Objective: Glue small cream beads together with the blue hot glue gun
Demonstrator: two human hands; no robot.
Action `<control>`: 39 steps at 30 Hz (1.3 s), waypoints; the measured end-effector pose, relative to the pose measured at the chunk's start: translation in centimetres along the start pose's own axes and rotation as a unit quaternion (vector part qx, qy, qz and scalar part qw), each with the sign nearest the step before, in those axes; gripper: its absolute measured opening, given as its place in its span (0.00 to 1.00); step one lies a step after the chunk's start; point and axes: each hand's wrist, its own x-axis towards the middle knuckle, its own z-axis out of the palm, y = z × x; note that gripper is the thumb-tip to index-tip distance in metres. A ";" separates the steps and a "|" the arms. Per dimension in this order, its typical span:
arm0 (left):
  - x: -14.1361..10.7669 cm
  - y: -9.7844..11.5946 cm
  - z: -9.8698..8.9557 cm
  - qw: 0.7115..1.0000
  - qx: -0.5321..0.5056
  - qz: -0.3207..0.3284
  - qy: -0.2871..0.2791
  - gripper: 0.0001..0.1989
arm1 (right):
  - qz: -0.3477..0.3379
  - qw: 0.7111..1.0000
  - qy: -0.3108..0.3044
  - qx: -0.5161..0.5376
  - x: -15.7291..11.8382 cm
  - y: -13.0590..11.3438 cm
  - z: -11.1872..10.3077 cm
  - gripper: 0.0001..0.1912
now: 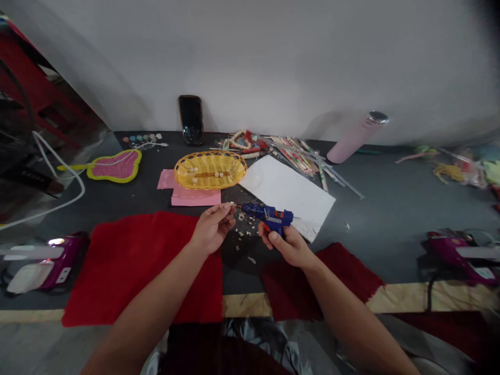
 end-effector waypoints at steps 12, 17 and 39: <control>0.0 -0.1 0.0 1.000 0.001 -0.007 0.004 0.08 | -0.003 1.000 -0.003 -0.012 0.1 -0.2 0.1 0.19; 0.0 -0.1 -0.1 1.000 -0.006 -0.008 0.000 0.07 | 0.000 1.000 -0.005 -0.011 0.0 0.1 0.0 0.18; 0.1 0.0 0.1 1.000 -0.005 -0.003 0.015 0.08 | -0.007 1.000 -0.005 -0.030 -0.1 0.5 -0.2 0.19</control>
